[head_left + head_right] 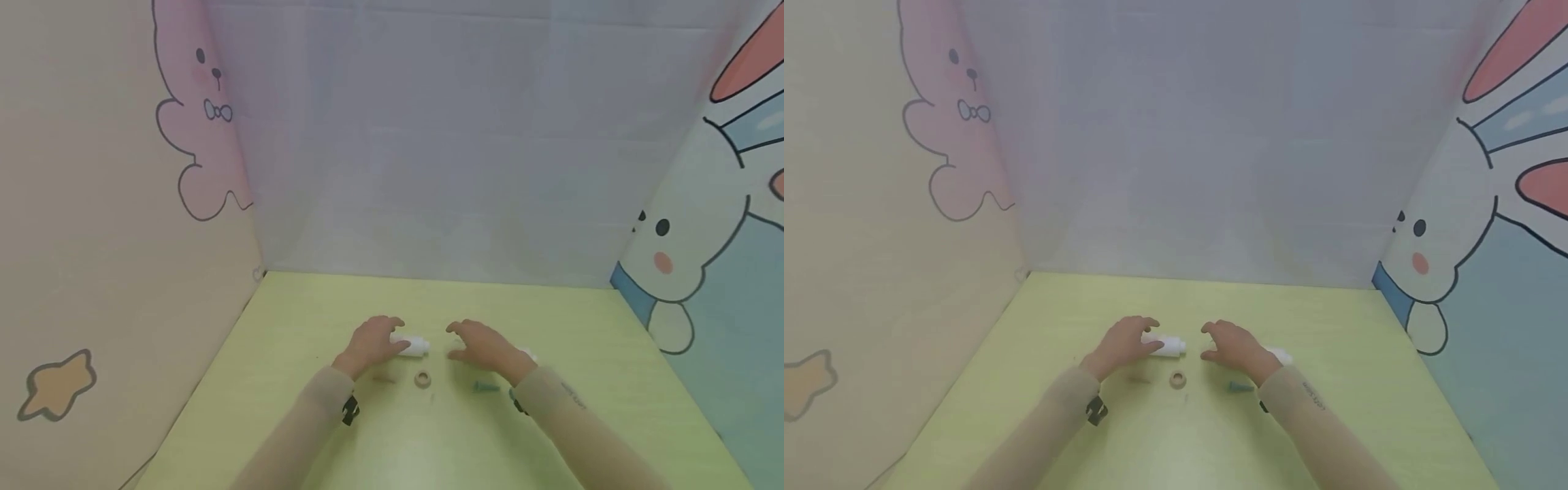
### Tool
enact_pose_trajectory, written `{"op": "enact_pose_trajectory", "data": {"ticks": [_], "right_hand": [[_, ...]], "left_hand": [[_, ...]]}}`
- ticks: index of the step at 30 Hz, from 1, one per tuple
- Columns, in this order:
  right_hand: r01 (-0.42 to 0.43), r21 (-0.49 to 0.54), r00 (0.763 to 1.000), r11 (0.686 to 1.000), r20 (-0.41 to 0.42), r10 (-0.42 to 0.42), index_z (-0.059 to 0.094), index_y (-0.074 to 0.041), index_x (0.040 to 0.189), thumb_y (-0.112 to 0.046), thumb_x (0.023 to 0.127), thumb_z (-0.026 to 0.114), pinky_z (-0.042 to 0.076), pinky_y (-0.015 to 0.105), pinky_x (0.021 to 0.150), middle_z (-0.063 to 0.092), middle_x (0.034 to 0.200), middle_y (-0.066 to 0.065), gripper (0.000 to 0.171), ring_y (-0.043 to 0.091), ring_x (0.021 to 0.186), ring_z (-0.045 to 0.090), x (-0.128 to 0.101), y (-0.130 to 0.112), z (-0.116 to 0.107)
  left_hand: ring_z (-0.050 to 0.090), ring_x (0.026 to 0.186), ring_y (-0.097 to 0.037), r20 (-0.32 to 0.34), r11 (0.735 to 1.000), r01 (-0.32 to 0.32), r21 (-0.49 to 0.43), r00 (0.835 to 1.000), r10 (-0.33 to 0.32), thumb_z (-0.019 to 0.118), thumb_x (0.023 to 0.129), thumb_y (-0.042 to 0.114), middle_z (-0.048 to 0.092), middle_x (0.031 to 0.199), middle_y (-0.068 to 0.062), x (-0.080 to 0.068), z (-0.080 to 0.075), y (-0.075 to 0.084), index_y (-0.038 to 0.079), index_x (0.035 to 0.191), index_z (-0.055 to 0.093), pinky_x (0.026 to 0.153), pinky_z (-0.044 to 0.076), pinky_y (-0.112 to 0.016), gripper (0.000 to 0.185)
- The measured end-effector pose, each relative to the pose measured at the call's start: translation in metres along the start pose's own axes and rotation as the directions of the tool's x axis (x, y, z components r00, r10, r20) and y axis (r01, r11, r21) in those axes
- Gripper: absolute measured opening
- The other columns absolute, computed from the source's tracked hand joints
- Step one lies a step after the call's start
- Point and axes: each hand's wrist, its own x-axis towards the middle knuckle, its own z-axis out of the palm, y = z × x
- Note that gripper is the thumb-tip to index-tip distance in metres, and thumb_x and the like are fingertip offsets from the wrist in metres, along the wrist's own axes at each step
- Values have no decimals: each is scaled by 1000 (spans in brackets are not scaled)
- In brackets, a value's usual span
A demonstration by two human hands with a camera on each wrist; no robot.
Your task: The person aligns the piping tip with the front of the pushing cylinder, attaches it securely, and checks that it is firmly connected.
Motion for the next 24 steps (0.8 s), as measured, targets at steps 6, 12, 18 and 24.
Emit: {"op": "enact_pose_trajectory", "data": {"ticks": [6,12,18,24], "right_hand": [[10,64,1000,998,-9,-10,55,-7,125,-31,84,69,45,43,88,61,116,12,50,27,105,57,1,-9,16],[27,89,1000,996,-11,-26,54,-7,126,-30,84,69,49,41,82,60,115,14,50,26,101,59,4,-14,32],[20,145,1000,989,0,-20,56,-8,125,-29,83,70,49,42,80,60,114,13,49,23,97,58,2,-18,43],[40,129,999,991,-11,-39,59,-6,121,-30,82,71,48,41,77,62,106,10,47,21,90,58,3,-23,54]], "left_hand": [[61,100,-23,-13,998,16,-60,1000,-17,66,85,35,65,113,-7,-11,7,5,14,122,61,80,49,-41,43],[61,101,-23,-56,997,-44,-62,998,40,70,83,31,66,111,-7,-23,19,5,12,118,63,88,47,-40,41],[59,106,-22,-88,996,-78,-52,993,73,70,83,29,65,112,-5,-36,30,2,10,116,63,91,46,-39,39],[59,104,-22,-128,997,-72,19,989,74,72,80,30,65,109,-4,-42,39,-7,11,113,64,90,46,-38,39]]}}
